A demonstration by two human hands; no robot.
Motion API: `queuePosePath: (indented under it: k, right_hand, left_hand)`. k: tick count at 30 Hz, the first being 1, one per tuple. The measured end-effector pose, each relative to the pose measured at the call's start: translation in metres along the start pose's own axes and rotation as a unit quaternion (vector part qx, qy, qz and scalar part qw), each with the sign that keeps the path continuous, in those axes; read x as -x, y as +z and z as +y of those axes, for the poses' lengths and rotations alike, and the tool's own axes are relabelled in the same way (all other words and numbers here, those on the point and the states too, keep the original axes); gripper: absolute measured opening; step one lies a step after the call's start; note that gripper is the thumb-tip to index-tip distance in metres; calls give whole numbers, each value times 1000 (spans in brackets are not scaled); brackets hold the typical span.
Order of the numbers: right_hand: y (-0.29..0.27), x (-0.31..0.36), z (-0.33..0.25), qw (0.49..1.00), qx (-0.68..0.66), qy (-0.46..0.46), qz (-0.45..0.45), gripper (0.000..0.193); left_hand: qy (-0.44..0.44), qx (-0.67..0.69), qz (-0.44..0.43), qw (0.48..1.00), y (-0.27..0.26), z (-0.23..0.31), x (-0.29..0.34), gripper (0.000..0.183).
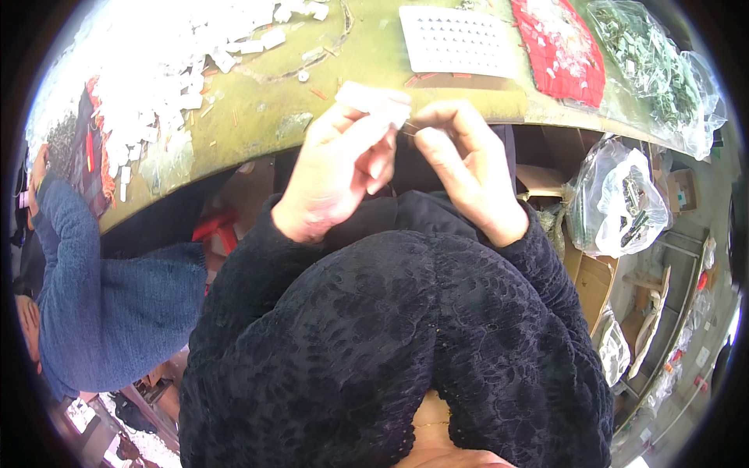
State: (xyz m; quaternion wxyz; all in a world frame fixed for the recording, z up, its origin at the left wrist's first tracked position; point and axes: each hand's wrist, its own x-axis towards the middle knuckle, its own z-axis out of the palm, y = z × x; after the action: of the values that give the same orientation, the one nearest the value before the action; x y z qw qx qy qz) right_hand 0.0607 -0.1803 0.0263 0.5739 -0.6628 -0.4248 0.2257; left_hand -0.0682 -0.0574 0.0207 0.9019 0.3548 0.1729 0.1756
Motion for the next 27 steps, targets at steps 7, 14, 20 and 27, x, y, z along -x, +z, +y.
queuePosePath:
  k: [7, 14, 20, 27]
  right_hand:
    - [-35, -57, 29, 915, 341, -209, 59, 13]
    - [-42, -79, 36, 847, 466, -254, 19, 13]
    - [-50, -84, 26, 905, 374, -204, -10, 10]
    - [-49, -91, 27, 915, 368, -118, -112, 17]
  left_hand:
    - [8, -33, -36, 999, -16, 15, -11, 31]
    - [-59, 19, -25, 998, -14, 15, -22, 37]
    - [-66, 59, -17, 996, -14, 13, -29, 40]
    - [-42, 56, -28, 997, -20, 9, -36, 37]
